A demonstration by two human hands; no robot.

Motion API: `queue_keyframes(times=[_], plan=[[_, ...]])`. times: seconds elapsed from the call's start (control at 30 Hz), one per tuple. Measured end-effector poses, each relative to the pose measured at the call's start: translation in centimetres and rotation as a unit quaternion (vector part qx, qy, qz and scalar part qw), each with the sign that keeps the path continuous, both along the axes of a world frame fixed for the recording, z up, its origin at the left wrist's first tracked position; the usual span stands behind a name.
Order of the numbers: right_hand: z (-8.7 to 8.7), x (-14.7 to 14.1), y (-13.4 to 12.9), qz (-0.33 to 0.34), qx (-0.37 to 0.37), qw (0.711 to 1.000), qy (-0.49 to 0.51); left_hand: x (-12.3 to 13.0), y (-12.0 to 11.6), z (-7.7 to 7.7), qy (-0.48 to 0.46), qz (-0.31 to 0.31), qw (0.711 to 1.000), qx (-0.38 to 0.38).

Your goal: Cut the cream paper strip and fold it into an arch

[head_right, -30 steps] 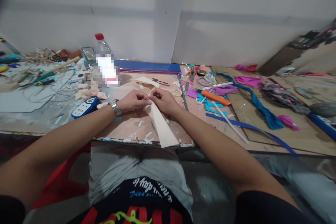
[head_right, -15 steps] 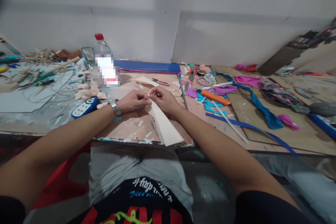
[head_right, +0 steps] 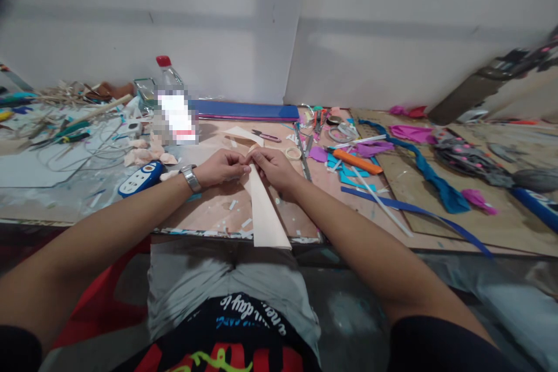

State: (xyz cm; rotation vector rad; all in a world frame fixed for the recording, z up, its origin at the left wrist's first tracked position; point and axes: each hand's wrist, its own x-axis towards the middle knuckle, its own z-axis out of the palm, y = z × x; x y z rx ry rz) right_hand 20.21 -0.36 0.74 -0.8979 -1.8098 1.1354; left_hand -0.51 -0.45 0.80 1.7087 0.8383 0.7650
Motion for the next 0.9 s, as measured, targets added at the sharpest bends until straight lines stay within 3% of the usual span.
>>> queue_keyframes(times=[0.47, 0.9], plan=[[-0.1, -0.06, 0.26, 0.022, 0.025, 0.999, 0.009, 0.04, 0.02, -0.05, -0.021, 0.013, 1.0, -0.018], [0.01, -0.1, 0.36, 0.002, 0.05, 0.999, -0.015, 0.05, 0.35, -0.35, -0.043, 0.026, 0.998, -0.028]])
